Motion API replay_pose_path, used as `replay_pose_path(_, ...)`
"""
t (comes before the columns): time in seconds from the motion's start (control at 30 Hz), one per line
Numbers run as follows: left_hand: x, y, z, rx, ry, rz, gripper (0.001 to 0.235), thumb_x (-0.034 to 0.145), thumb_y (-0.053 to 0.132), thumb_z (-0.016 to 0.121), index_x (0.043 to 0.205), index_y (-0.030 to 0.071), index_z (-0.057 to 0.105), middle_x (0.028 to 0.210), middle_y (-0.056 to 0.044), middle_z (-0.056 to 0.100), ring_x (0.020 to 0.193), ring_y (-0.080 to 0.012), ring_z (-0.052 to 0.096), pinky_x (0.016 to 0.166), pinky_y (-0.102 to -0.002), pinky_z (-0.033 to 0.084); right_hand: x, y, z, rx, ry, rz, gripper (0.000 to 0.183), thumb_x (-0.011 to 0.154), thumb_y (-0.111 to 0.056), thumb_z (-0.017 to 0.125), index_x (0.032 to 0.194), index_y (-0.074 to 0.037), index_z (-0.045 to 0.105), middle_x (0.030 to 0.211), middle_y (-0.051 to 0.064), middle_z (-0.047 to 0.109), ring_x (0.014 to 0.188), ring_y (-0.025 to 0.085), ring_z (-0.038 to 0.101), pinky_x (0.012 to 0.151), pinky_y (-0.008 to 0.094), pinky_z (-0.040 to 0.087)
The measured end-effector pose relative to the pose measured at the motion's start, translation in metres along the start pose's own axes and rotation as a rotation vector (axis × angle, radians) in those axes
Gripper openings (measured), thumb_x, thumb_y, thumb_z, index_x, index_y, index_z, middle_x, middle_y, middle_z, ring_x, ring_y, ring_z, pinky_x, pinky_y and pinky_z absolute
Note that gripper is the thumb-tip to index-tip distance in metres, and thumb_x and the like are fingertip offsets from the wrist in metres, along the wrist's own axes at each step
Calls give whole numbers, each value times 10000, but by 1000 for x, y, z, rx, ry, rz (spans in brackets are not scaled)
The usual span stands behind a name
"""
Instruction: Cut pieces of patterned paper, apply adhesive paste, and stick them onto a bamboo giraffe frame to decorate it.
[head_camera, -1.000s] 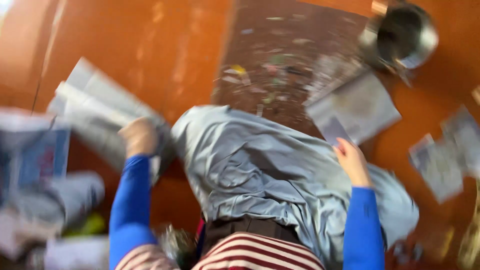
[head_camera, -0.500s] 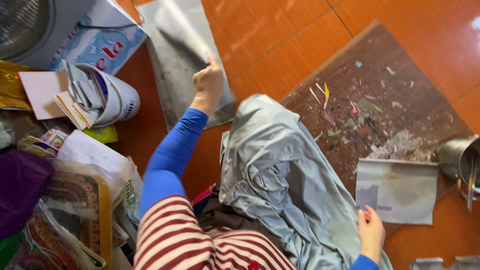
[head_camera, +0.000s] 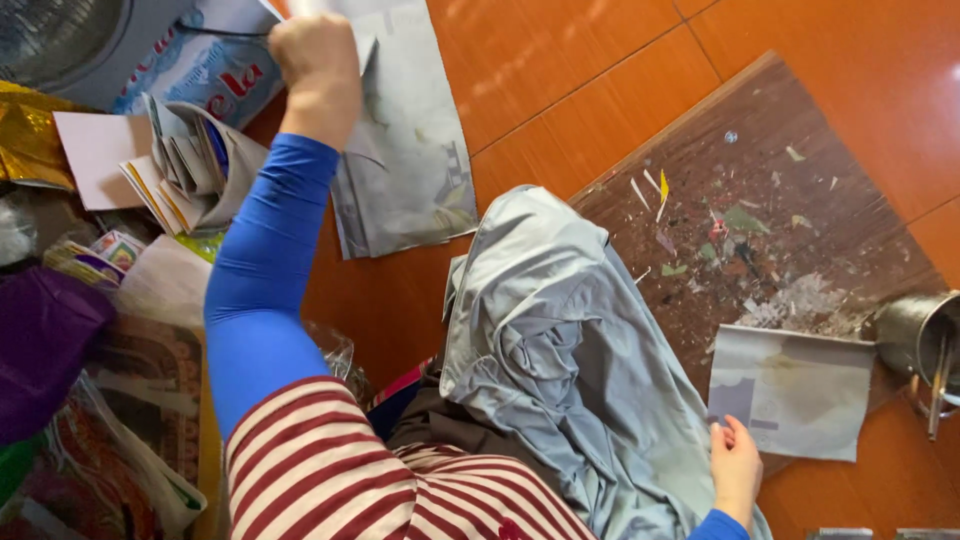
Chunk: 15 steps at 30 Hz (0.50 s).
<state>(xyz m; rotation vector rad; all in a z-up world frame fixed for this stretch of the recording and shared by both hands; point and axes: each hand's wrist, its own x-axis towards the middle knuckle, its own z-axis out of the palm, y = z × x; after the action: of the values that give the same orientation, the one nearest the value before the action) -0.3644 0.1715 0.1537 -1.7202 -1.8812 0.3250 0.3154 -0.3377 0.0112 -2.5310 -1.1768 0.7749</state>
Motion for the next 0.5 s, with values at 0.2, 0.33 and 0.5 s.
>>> replay_pose_path(0.2, -66, 39, -57, -88, -154, 213, 184, 777, 169, 697, 940, 138, 776, 945, -89, 727, 876, -258, 706, 626, -398, 564, 3, -2, 8, -75, 10, -9, 421, 992, -290, 689, 1347, -64, 699, 1098, 138, 759, 975, 274, 720, 863, 410, 550)
replay_pose_path(0.33, -131, 88, -44, -536, -566, 474, 334, 866, 388, 711, 835, 59, 765, 874, -167, 740, 844, -348, 732, 701, -462, 581, 5, -3, 6, -45, 13, -35, 418, 1006, -296, 682, 1346, -54, 693, 1095, 137, 756, 972, 267, 720, 867, 405, 548)
replay_pose_path(0.5, -170, 76, 30, -839, -468, 20, 433, 901, 467, 750, 988, 44, 719, 934, -215, 722, 876, -428, 700, 724, -514, 561, 4, 4, 9, -51, 13, -41, 417, 1001, -303, 685, 1338, -58, 699, 1105, 135, 753, 985, 261, 719, 873, 401, 546)
